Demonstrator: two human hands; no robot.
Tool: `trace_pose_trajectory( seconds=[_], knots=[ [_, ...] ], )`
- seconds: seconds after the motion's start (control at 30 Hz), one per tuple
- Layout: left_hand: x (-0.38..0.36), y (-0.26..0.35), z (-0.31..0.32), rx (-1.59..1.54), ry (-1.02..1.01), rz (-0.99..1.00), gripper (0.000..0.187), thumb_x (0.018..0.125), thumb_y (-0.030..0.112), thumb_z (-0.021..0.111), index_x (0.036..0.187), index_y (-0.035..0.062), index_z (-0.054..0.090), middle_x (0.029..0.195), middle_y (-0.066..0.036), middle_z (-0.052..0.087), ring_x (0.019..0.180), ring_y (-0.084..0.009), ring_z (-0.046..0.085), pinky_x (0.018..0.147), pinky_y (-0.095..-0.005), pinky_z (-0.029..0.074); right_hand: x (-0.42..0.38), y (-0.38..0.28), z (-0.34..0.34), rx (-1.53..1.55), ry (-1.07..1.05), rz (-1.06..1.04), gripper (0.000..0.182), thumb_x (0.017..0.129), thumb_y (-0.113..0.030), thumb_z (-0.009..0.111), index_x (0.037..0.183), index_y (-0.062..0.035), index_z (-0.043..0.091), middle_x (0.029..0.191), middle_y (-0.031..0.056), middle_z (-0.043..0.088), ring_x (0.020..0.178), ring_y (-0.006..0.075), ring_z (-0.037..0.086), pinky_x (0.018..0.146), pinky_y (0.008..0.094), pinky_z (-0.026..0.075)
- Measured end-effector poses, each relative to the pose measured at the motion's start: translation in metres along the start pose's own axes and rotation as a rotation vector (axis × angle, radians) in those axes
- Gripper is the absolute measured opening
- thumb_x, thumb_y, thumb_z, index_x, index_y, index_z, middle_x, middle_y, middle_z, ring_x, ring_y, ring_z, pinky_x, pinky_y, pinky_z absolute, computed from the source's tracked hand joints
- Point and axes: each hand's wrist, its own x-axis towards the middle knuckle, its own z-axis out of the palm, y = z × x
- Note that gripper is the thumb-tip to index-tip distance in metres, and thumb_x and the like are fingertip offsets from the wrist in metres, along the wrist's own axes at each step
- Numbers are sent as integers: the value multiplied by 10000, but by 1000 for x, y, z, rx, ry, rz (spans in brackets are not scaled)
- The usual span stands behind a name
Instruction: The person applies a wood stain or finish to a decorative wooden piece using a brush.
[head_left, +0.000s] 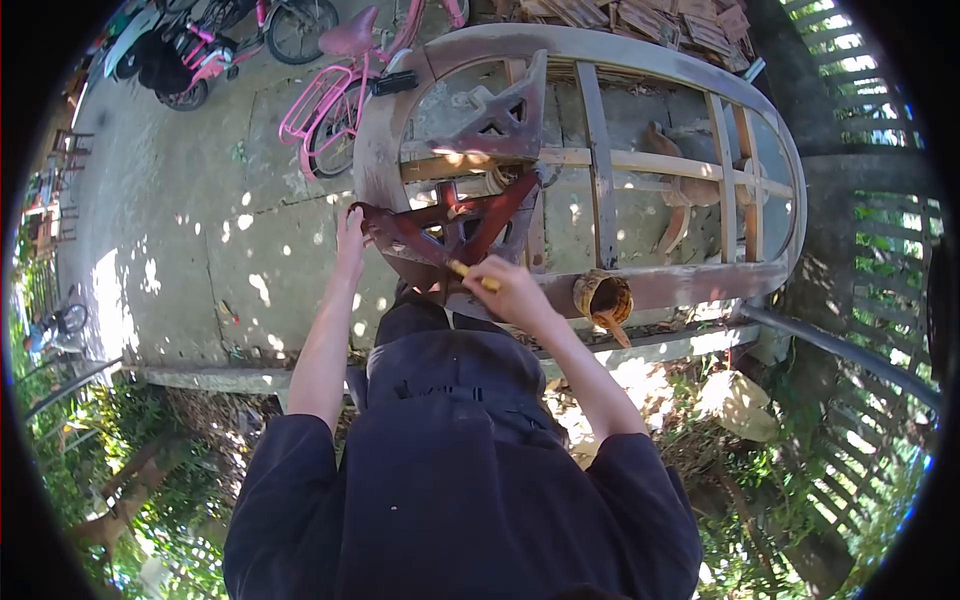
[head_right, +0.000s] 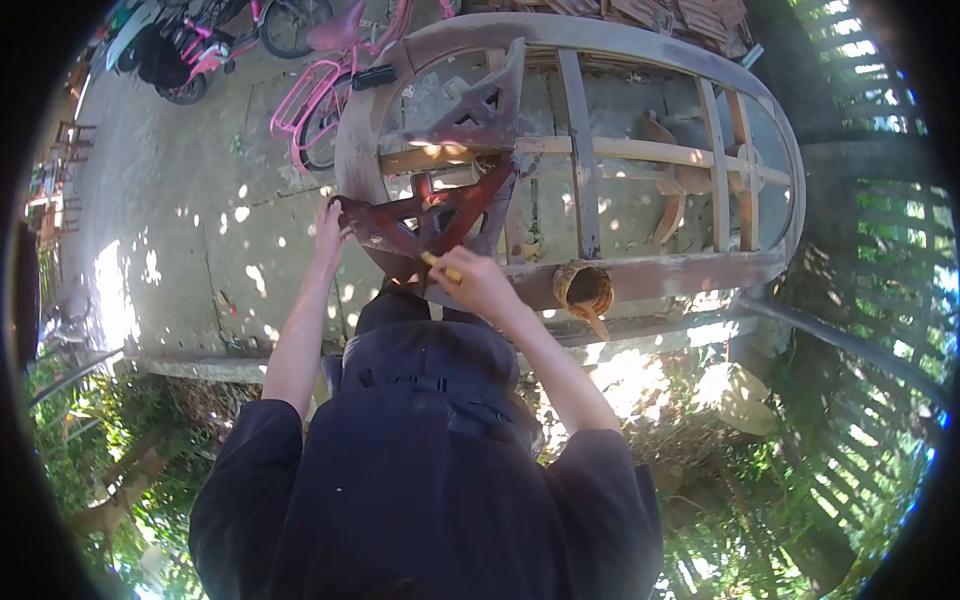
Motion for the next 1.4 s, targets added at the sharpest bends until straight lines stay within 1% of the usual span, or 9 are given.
trace_pose_trajectory(
  seconds=[0.17,0.2,0.27,0.5,0.63,0.8,1.07,1.33,1.4],
  knots=[
    [3,-3,-3,0,-31,-12,458,1074,470,565,1457,225,517,1177,15,647,1044,-145,638,881,-407,490,56,63,-60,50,304,415,117,949,-136,778,1022,-59,732,912,176,717,772,366,696,699,383,551],
    [2,-2,-3,7,-33,-7,472,1070,467,568,1467,217,513,1197,8,644,1062,-157,634,890,-403,486,63,64,-66,47,290,416,117,949,-136,778,1022,-59,732,912,176,717,772,366,696,699,383,551],
    [-5,0,-3,1,-25,-10,491,1066,464,572,1476,202,510,1226,-2,643,1087,-169,631,903,-402,481,73,64,-73,-272,494,10,114,950,-127,771,1036,-66,728,921,156,707,752,352,691,678,385,548],
    [-16,6,-13,20,-41,21,467,1048,420,629,1439,172,567,1182,-26,713,1091,-154,668,911,-388,484,-1,4,6,-392,-113,-92,108,870,-19,712,946,-79,666,1077,98,650,846,328,721,711,435,587],
    [-14,1,-24,69,-73,23,448,1056,412,619,1418,151,580,1160,-32,724,1085,-153,674,910,-387,485,-2,-15,6,-282,-161,-52,123,870,-37,750,975,-56,688,1046,110,662,891,352,719,737,441,580],
    [-21,-5,-37,177,-118,17,491,1057,441,627,1408,103,569,1223,-52,706,1145,-164,655,932,-384,478,52,10,-12,-267,416,79,134,927,-98,760,1044,-52,715,1049,146,689,907,399,706,762,460,576],
    [-18,1,-54,220,-199,44,412,1045,385,670,1310,71,641,1190,-45,722,1140,-154,653,918,-327,477,50,-47,81,-213,78,55,150,913,-76,767,1053,-56,716,1045,139,690,915,370,709,785,446,588],
    [5,21,-68,278,-388,72,347,997,301,740,1225,43,695,1144,-70,721,1070,-179,653,967,-338,489,71,-43,90,-173,465,304,149,938,-77,775,1072,-38,722,1005,139,700,869,351,707,748,405,558],
    [-2,29,-57,531,-222,366,347,965,293,755,1217,60,711,1162,-111,694,1145,-262,635,1011,-383,474,67,-55,105,-178,551,303,143,944,-76,771,1071,-31,723,999,136,706,861,337,715,747,403,565]
  ],
)
